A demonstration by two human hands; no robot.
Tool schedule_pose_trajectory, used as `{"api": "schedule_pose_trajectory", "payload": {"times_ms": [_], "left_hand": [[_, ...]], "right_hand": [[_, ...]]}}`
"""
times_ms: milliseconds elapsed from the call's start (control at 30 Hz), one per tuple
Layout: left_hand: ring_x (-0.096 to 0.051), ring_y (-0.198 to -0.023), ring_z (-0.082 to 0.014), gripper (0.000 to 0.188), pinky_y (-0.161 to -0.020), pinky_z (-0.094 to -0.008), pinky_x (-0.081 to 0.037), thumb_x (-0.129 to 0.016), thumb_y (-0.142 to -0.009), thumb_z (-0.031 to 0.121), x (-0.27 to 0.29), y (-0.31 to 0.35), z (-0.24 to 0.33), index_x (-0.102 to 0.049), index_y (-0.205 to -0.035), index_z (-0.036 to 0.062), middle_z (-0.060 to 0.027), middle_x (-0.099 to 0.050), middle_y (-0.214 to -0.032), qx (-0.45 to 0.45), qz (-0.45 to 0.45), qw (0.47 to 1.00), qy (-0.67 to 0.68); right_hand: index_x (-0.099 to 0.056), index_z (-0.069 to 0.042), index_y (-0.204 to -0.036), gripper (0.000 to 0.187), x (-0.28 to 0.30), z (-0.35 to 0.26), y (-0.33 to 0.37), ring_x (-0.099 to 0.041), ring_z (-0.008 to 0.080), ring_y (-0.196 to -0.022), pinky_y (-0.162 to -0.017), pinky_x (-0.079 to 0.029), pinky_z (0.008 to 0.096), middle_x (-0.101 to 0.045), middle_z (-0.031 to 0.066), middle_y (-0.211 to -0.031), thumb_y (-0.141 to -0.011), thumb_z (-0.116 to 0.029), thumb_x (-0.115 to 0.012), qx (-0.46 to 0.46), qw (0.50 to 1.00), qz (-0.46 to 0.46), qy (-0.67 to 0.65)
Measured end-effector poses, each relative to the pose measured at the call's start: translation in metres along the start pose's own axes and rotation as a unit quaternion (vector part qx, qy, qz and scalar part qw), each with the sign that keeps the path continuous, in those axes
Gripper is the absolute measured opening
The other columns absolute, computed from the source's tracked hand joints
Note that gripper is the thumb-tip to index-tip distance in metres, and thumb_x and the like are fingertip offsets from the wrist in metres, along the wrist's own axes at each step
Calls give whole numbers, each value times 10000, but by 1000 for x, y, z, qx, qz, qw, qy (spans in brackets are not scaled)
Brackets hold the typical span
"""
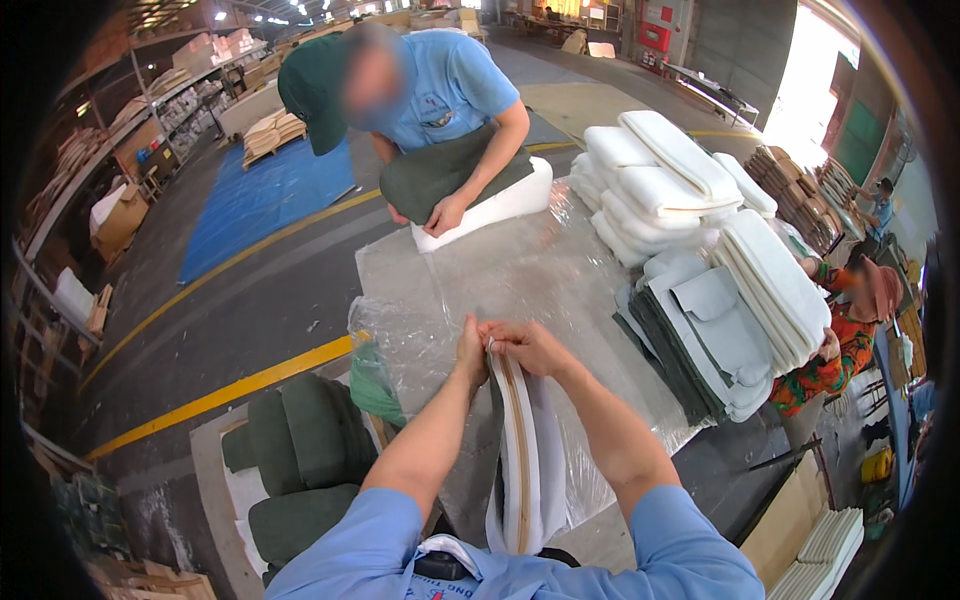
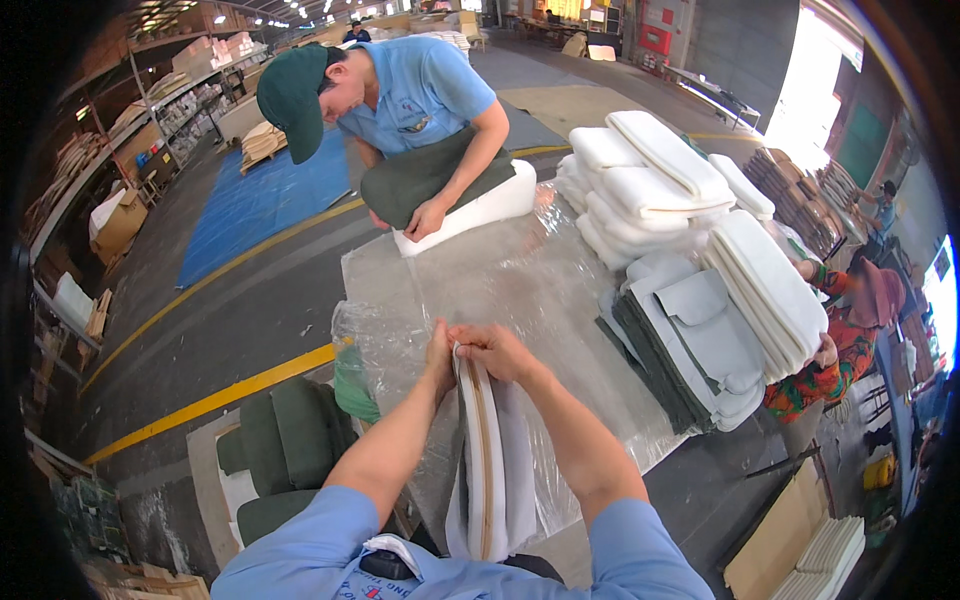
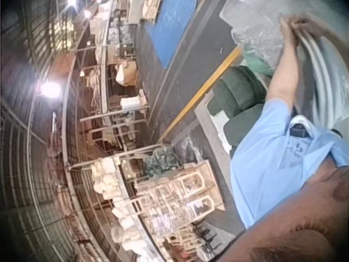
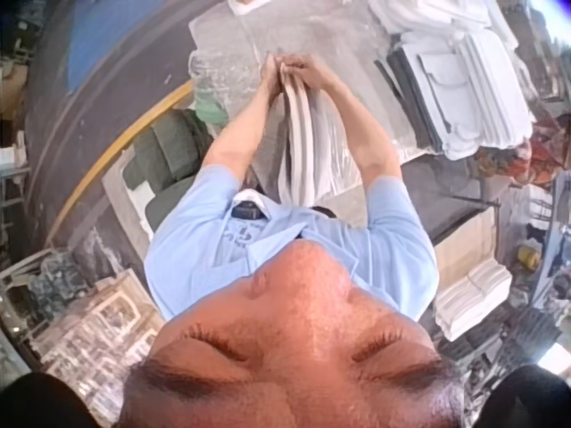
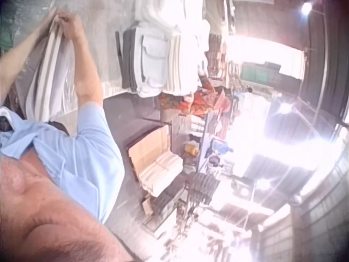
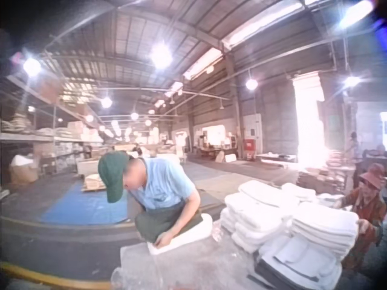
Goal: The person repeatedly picks up white foam inserts and green fabric covers, inserts the foam into the covers by hand, and places the finished cushions onto a stack on the table. The process is repeated for multiple units.
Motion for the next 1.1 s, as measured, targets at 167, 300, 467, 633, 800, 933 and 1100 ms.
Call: {"api": "schedule_pose_trajectory", "payload": {"times_ms": [167, 300, 467, 633, 800, 933, 1100], "left_hand": [[-723, -1040, -297, 840, -955, -424, -570, -195, -1099, 666, -51, -22, 51, -628, -1310, -22, -209, -723, -1207, 31, -122, 977, -171], [-727, -1003, -297, 857, -934, -411, -574, -209, -1085, 698, -113, -13, 48, -622, -1342, -7, -207, -698, -1271, 64, -236, 949, -201], [-703, -896, -214, 1008, -867, -348, -567, -257, -966, 880, -142, 5, 18, -650, -1382, 50, -201, -722, -1230, 66, -275, 889, -359], [-680, -916, -190, 1001, -854, -321, -549, -251, -955, 894, -136, 13, 10, -643, -1428, 104, -206, -726, -1230, 55, -274, 870, -405], [-673, -1023, -205, 895, -932, -313, -525, -255, -1016, 811, -151, 23, -3, -627, -1450, 121, -213, -714, -1261, 78, -281, 872, -394], [-660, -1035, -202, 734, -946, -310, -512, -313, -1088, 653, -129, 1, 32, -641, -1390, 70, -195, -715, -1261, -61, -219, 961, -155], [-637, -996, -193, 551, -948, -330, -486, -412, -1102, 508, -75, -4, 23, -706, -1178, 48, -113, -725, -1129, -125, -113, 965, -201]], "right_hand": [[-728, -38, -1094, 205, -2, 19, 22, -622, 127, -903, -863, -512, 327, -729, 27, -966, -1060, -211, -624, 7, 992, 112, -52], [-710, -23, -1056, 206, -5, 33, 30, -597, 115, -898, -861, -499, 316, -699, 2, -924, -1063, -213, -631, 0, 977, 167, -132], [-713, -10, -1048, 182, 14, 34, 43, -585, 161, -983, -875, -480, 331, -655, 37, -1054, -1043, -184, -663, 98, 959, 231, -135], [-721, -5, -1049, 181, 2, 42, 49, -585, 178, -1052, -930, -474, 335, -639, 55, -1141, -1036, -181, -682, 83, 952, 231, -182], [-726, -8, -1050, 180, 7, 54, 71, -588, 160, -1097, -972, -465, 322, -650, 49, -1186, -1045, -180, -673, 53, 942, 258, -207], [-728, -11, -1049, 177, 9, 50, 68, -619, 139, -1040, -941, -480, 301, -700, 34, -1122, -1055, -170, -651, 45, 951, 242, -188], [-721, -14, -1087, 183, 22, 26, 77, -642, 144, -995, -935, -494, 301, -739, 35, -1104, -1065, -165, -622, 72, 957, 245, -136]]}}
Point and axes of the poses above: each hand's wrist, its own y-axis away from the middle knuckle, its own x-axis out of the back of the hand, z = x × y, the point moved 10 cm from there along -y, towards the middle knuckle
